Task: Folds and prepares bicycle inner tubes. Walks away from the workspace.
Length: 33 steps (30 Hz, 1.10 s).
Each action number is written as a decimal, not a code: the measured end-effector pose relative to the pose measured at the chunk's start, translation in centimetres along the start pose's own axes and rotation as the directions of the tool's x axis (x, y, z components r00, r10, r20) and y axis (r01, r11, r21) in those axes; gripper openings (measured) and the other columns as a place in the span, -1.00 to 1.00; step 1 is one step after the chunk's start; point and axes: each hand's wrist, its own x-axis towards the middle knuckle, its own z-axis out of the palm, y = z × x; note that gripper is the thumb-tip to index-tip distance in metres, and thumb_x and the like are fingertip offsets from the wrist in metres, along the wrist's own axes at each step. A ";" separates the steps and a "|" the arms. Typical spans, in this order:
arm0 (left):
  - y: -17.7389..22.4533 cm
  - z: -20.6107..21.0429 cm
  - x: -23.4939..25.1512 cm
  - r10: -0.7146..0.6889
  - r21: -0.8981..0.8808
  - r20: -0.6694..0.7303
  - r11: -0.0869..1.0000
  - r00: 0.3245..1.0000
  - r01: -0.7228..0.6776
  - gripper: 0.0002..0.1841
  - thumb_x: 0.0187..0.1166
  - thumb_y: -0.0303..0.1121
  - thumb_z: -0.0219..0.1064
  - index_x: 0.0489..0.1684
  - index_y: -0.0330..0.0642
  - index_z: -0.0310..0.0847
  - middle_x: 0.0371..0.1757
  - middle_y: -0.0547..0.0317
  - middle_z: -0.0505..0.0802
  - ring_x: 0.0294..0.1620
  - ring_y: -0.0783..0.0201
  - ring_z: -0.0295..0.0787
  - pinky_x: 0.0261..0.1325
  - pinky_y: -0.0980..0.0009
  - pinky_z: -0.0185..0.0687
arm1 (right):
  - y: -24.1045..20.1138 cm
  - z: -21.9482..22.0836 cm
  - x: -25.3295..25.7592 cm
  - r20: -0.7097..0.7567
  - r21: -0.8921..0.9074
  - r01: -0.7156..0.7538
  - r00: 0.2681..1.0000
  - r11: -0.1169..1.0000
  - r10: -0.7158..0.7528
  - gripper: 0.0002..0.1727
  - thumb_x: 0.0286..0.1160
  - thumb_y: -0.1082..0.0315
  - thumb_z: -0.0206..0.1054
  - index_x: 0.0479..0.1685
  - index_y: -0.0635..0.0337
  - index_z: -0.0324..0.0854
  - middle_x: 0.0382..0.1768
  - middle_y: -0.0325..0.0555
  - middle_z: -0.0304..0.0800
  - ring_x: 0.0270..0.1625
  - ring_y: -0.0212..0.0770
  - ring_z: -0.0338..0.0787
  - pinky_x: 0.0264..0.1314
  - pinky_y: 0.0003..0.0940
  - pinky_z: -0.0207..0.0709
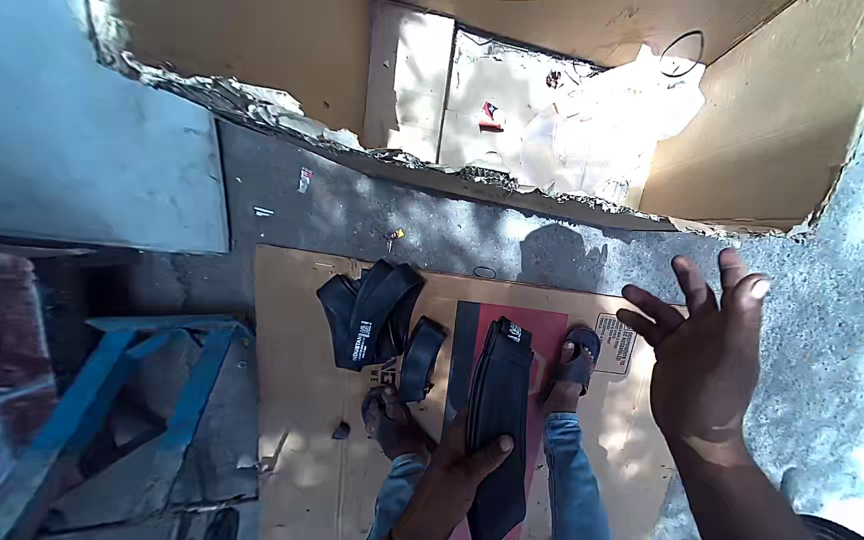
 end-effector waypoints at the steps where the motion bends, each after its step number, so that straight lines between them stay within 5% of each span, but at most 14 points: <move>1: 0.4 0.4 -0.3 0.026 0.044 0.006 0.999 1.000 -0.026 -0.24 0.50 -0.42 0.47 0.67 -0.40 0.11 0.25 -0.09 0.81 0.19 0.07 0.86 0.27 0.15 0.85 | 2.2 0.0 -1.8 0.065 -0.133 0.079 0.995 0.988 -0.071 -0.38 0.84 -0.06 -0.01 0.77 0.02 0.18 0.45 -0.09 0.64 0.01 -0.13 0.90 -0.03 -0.17 0.86; 3: 0.9 1.0 -1.3 0.044 0.116 0.008 0.992 0.999 -0.045 -0.23 0.51 -0.43 0.47 0.69 -0.38 0.10 0.25 0.02 0.81 0.20 0.20 0.85 0.27 0.25 0.84 | 6.0 0.2 -4.9 0.291 -0.464 0.331 0.933 0.822 -0.212 -0.48 0.58 0.03 0.40 0.44 0.09 0.62 0.11 -0.18 0.75 -0.11 -0.32 0.80 -0.13 -0.30 0.80; 6: 0.8 1.4 -3.2 0.040 0.164 0.021 0.986 0.999 -0.043 -0.22 0.52 -0.46 0.45 0.70 -0.41 0.06 0.26 0.04 0.80 0.21 0.22 0.84 0.29 0.25 0.83 | 9.6 1.2 -7.9 0.504 -0.644 0.540 0.832 0.542 -0.231 -0.61 0.55 -0.13 0.39 0.17 -0.17 0.86 -0.02 -0.29 0.82 -0.19 -0.32 0.79 -0.22 -0.26 0.71; 10: 0.6 1.9 -5.2 0.047 0.254 -0.012 0.966 0.999 -0.042 -0.22 0.56 -0.48 0.41 0.71 -0.49 0.00 0.25 0.04 0.80 0.20 0.29 0.84 0.29 0.30 0.82 | 10.9 1.8 -9.4 0.600 -0.574 0.658 0.743 0.487 -0.297 -0.76 0.68 0.12 0.30 -0.01 -0.13 0.90 -0.10 -0.28 0.88 -0.18 -0.32 0.83 -0.17 -0.35 0.72; 15: 1.6 1.6 -6.5 0.070 0.339 0.067 0.937 0.995 -0.089 -0.26 0.57 -0.46 0.40 0.68 -0.53 0.07 0.27 0.05 0.79 0.23 0.38 0.80 0.35 0.37 0.77 | 10.0 2.0 -8.7 0.615 -0.590 0.690 0.721 0.420 -0.321 -0.77 0.72 0.19 0.16 -0.13 0.07 0.67 -0.21 -0.16 0.77 -0.40 -0.23 0.75 -0.47 -0.35 0.63; 19: 1.9 1.6 -8.4 0.066 0.025 0.211 0.997 0.975 -0.073 -0.40 0.62 -0.44 0.36 0.61 -0.32 0.19 0.21 0.13 0.85 0.16 0.22 0.86 0.29 0.13 0.81 | 9.8 0.8 -5.1 0.605 -0.606 0.725 0.687 0.327 -0.401 -0.85 0.67 0.30 0.22 -0.10 0.17 0.63 -0.29 -0.09 0.75 -0.47 -0.14 0.73 -0.53 -0.27 0.59; 20: 1.7 1.7 -8.5 0.066 -0.086 0.256 0.995 0.964 -0.045 -0.42 0.63 -0.41 0.36 0.61 -0.25 0.23 0.21 0.02 0.85 0.14 0.08 0.87 0.26 0.00 0.80 | 9.9 0.8 -4.2 0.621 -0.590 0.743 0.668 0.317 -0.409 -0.83 0.68 0.28 0.21 -0.10 0.17 0.64 -0.33 -0.10 0.74 -0.50 -0.13 0.71 -0.55 -0.26 0.57; 22: 2.1 1.7 -8.3 0.058 -0.042 0.323 0.998 0.945 -0.047 -0.43 0.61 -0.39 0.40 0.58 -0.23 0.29 0.23 0.10 0.84 0.18 0.18 0.85 0.31 0.06 0.78 | 9.8 0.8 -3.0 0.685 -0.518 0.783 0.621 0.345 -0.381 -0.81 0.69 0.26 0.20 -0.10 0.16 0.66 -0.32 -0.11 0.75 -0.48 -0.14 0.73 -0.57 -0.25 0.58; 24: 3.0 0.7 -7.4 0.044 0.232 0.400 0.961 0.915 -0.147 -0.40 0.60 -0.44 0.40 0.63 -0.37 0.31 0.32 0.11 0.79 0.29 0.33 0.77 0.43 0.22 0.71 | 8.3 1.2 -1.8 0.735 -0.422 0.800 0.577 0.427 -0.356 -0.78 0.72 0.23 0.15 -0.10 0.13 0.67 -0.31 -0.17 0.73 -0.43 -0.22 0.73 -0.52 -0.29 0.59; 27: 2.9 -1.7 -6.4 -0.044 0.734 0.484 0.563 0.874 -0.378 -0.42 0.43 -0.49 0.37 0.54 0.05 0.63 0.22 -0.04 0.82 0.24 0.01 0.76 0.28 -0.10 0.66 | 4.4 2.1 0.2 0.655 -0.409 0.657 0.695 0.633 -0.298 -0.75 0.80 0.23 0.06 -0.06 0.13 0.61 -0.34 -0.30 0.76 -0.37 -0.40 0.76 -0.39 -0.39 0.68; 29: 1.9 -2.3 -6.5 -0.109 0.858 0.477 0.271 0.872 -0.436 -0.37 0.32 -0.49 0.40 0.46 0.30 0.66 0.20 0.00 0.82 0.23 -0.11 0.74 0.25 -0.19 0.58 | 2.1 2.2 2.8 0.554 -0.344 0.567 0.766 0.748 -0.326 -0.80 0.81 0.29 0.08 -0.04 0.19 0.57 -0.31 -0.29 0.83 -0.29 -0.42 0.86 -0.21 -0.39 0.84; 30: 1.4 -2.4 -6.5 -0.137 0.890 0.441 0.196 0.887 -0.412 -0.34 0.27 -0.46 0.45 0.49 0.25 0.62 0.21 -0.01 0.81 0.24 -0.14 0.74 0.26 -0.20 0.58 | 0.8 2.2 4.3 0.506 -0.308 0.573 0.775 0.760 -0.380 -0.81 0.78 0.33 0.13 -0.04 0.24 0.60 -0.32 -0.26 0.84 -0.31 -0.43 0.85 -0.21 -0.41 0.82; 33: 0.0 -2.8 -5.7 -0.134 0.931 0.255 0.301 0.958 -0.206 -0.24 0.25 -0.32 0.57 0.63 0.05 0.49 0.29 -0.13 0.75 0.30 -0.13 0.72 0.33 -0.14 0.64 | -3.3 1.9 9.4 0.391 -0.322 0.610 0.782 0.724 -0.485 -0.84 0.73 0.37 0.22 -0.03 0.29 0.64 -0.34 -0.24 0.86 -0.35 -0.42 0.87 -0.25 -0.42 0.85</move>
